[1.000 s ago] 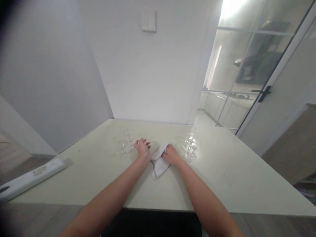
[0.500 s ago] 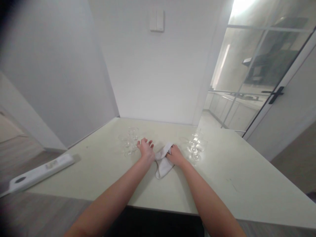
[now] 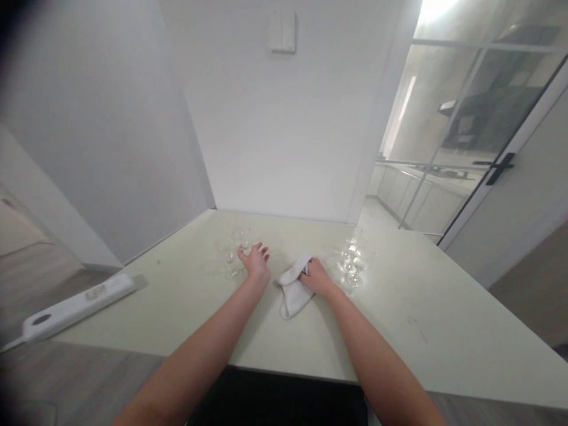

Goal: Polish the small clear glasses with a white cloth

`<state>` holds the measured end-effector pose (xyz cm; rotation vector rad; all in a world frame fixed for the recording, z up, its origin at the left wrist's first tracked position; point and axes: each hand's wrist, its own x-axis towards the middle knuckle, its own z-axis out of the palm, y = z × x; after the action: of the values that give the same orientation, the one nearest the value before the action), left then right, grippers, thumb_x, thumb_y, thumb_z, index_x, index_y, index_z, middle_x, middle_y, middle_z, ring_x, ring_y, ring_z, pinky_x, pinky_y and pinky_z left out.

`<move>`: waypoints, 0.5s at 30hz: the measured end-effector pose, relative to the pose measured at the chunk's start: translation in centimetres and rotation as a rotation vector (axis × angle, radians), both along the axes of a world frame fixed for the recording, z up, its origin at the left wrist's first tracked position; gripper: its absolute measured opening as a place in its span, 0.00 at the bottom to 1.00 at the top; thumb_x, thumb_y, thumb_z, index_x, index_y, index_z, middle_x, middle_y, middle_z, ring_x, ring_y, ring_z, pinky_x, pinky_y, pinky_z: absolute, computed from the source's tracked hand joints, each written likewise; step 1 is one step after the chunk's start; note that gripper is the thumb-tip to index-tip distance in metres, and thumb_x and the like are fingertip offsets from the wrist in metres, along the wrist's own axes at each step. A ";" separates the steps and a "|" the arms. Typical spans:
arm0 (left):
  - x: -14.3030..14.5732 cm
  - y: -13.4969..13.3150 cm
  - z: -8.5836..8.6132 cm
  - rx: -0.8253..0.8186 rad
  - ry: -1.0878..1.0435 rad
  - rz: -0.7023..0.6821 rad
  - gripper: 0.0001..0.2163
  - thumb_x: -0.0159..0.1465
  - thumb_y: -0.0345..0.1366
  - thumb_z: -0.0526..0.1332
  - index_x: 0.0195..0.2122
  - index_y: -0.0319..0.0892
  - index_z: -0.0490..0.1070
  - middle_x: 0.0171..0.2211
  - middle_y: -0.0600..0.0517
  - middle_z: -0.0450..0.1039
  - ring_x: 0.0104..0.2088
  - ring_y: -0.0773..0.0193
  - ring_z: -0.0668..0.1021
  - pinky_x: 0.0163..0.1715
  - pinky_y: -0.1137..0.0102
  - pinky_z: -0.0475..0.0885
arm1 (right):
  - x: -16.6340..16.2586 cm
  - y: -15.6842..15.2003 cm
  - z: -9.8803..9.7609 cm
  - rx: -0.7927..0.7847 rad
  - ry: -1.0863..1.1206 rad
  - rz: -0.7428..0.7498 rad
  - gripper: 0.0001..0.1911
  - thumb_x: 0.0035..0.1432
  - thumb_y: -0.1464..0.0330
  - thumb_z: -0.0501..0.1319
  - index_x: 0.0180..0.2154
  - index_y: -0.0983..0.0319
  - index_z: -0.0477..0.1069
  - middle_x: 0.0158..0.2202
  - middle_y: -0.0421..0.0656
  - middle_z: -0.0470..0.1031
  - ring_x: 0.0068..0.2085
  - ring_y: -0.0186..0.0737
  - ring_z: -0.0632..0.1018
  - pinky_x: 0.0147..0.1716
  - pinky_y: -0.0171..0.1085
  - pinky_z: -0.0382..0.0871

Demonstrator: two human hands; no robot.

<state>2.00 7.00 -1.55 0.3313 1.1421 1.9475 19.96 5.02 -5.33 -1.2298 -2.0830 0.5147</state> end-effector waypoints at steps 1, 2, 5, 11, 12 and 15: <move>-0.1 0.2 0.0 0.012 -0.002 -0.016 0.30 0.58 0.32 0.59 0.60 0.52 0.47 0.41 0.53 0.70 0.29 0.73 0.76 0.25 0.79 0.66 | 0.1 0.1 0.0 -0.059 0.084 -0.001 0.10 0.53 0.66 0.59 0.36 0.63 0.75 0.41 0.48 0.77 0.45 0.48 0.73 0.49 0.46 0.65; -0.1 0.3 -0.1 0.022 -0.006 -0.030 0.29 0.58 0.33 0.59 0.58 0.51 0.49 0.41 0.53 0.71 0.28 0.73 0.76 0.25 0.79 0.66 | 0.2 0.2 -0.1 -0.131 0.183 -0.017 0.10 0.53 0.65 0.59 0.35 0.63 0.75 0.39 0.47 0.77 0.44 0.48 0.74 0.47 0.46 0.67; 0.0 0.3 -0.1 0.047 -0.009 -0.063 0.27 0.56 0.33 0.63 0.54 0.49 0.52 0.41 0.53 0.72 0.25 0.74 0.76 0.24 0.78 0.67 | 0.6 0.4 -0.1 -0.347 0.531 -0.132 0.17 0.54 0.56 0.58 0.35 0.62 0.74 0.35 0.46 0.78 0.41 0.48 0.76 0.43 0.45 0.69; 0.7 -0.6 0.4 0.088 0.096 -0.188 0.27 0.53 0.35 0.68 0.51 0.46 0.57 0.39 0.52 0.74 0.23 0.74 0.75 0.23 0.77 0.68 | 0.2 -0.5 1.3 -0.490 1.008 -0.073 0.31 0.56 0.43 0.45 0.42 0.58 0.71 0.41 0.47 0.78 0.45 0.49 0.78 0.45 0.46 0.71; 0.8 -0.8 0.5 0.097 0.135 -0.225 0.27 0.53 0.35 0.68 0.51 0.45 0.57 0.38 0.51 0.74 0.23 0.73 0.75 0.23 0.77 0.68 | 0.1 -0.8 1.6 -0.481 1.035 -0.067 0.32 0.56 0.42 0.44 0.43 0.58 0.71 0.42 0.47 0.78 0.46 0.49 0.78 0.45 0.47 0.71; 1.2 -1.2 0.6 0.134 0.265 -0.350 0.27 0.53 0.36 0.68 0.51 0.44 0.59 0.36 0.51 0.75 0.23 0.72 0.75 0.22 0.77 0.67 | 0.1 -1.5 2.2 -0.452 1.069 -0.087 0.30 0.56 0.44 0.46 0.41 0.58 0.72 0.42 0.49 0.79 0.47 0.52 0.77 0.45 0.49 0.71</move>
<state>3.20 5.82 -0.95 0.8254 1.0366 1.7045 20.10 3.56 -3.14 -0.9241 -1.0211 1.3017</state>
